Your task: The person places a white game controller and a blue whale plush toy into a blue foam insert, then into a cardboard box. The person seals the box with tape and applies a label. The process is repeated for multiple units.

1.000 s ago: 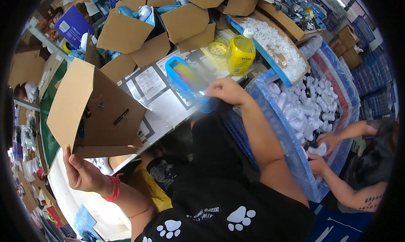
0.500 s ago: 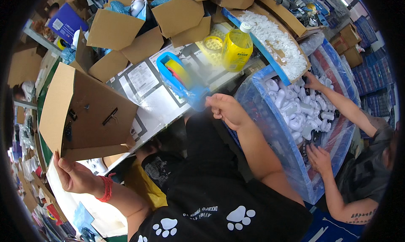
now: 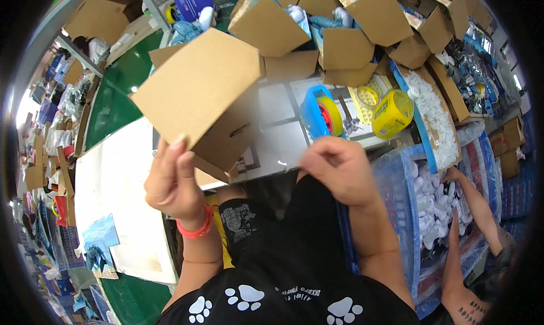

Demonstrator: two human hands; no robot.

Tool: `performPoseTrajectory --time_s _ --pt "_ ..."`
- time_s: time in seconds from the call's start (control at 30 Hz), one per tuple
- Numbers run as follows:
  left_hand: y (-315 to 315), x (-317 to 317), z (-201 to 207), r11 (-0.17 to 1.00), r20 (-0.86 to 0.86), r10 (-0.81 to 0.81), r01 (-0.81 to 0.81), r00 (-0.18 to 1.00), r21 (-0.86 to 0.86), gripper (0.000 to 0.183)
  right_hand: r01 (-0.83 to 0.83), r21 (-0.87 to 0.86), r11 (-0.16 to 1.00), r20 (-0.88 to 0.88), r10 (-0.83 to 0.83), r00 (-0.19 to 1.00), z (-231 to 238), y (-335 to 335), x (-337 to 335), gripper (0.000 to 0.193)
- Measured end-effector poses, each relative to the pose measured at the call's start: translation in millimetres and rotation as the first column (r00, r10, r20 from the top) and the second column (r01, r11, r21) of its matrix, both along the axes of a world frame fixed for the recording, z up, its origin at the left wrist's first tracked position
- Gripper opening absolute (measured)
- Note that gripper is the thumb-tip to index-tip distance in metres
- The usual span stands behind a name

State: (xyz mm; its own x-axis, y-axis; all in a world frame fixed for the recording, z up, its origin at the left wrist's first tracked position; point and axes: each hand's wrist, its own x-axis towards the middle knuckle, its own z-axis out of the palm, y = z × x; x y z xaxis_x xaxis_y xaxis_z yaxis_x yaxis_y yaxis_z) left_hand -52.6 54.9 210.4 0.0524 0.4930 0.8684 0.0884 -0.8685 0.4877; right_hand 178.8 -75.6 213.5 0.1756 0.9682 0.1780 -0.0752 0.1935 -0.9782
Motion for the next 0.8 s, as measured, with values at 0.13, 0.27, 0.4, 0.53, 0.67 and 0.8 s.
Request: performPoseTrajectory --time_s 0.13,0.27,0.4,0.53,0.67,0.8 --pt "-6.7 4.3 3.6 0.998 0.007 0.005 -0.005 1.0 0.065 0.027 -0.19 0.185 0.964 -0.028 0.199 0.98 47.7 36.0 -43.9 0.014" --pt "-13.0 10.7 1.4 0.997 0.019 0.024 -0.025 1.0 0.073 0.027 -0.259 0.164 0.952 -0.187 0.288 0.939 59.2 45.8 -67.0 0.018" --pt "-21.7 15.4 -1.5 0.996 0.003 0.05 -0.05 0.999 0.072 0.028 -0.148 -0.022 0.989 -0.104 0.145 0.984 60.8 42.1 -71.0 0.025" --pt "-28.0 20.8 -4.7 0.997 0.021 0.038 -0.039 0.999 0.068 0.029 0.018 -0.12 0.993 0.021 -0.016 1.0 55.1 41.1 -73.4 0.036" --pt "-31.6 26.2 -7.7 0.996 0.024 0.036 -0.038 0.999 0.078 0.031 -0.025 -0.229 0.973 -0.073 0.009 0.997 47.9 43.8 -67.0 0.036" --pt "-32.7 25.8 -7.9 0.997 0.014 0.044 -0.045 0.999 0.07 0.032 -0.112 -0.265 0.958 -0.127 0.08 0.989 33.7 49.2 -61.3 0.032"
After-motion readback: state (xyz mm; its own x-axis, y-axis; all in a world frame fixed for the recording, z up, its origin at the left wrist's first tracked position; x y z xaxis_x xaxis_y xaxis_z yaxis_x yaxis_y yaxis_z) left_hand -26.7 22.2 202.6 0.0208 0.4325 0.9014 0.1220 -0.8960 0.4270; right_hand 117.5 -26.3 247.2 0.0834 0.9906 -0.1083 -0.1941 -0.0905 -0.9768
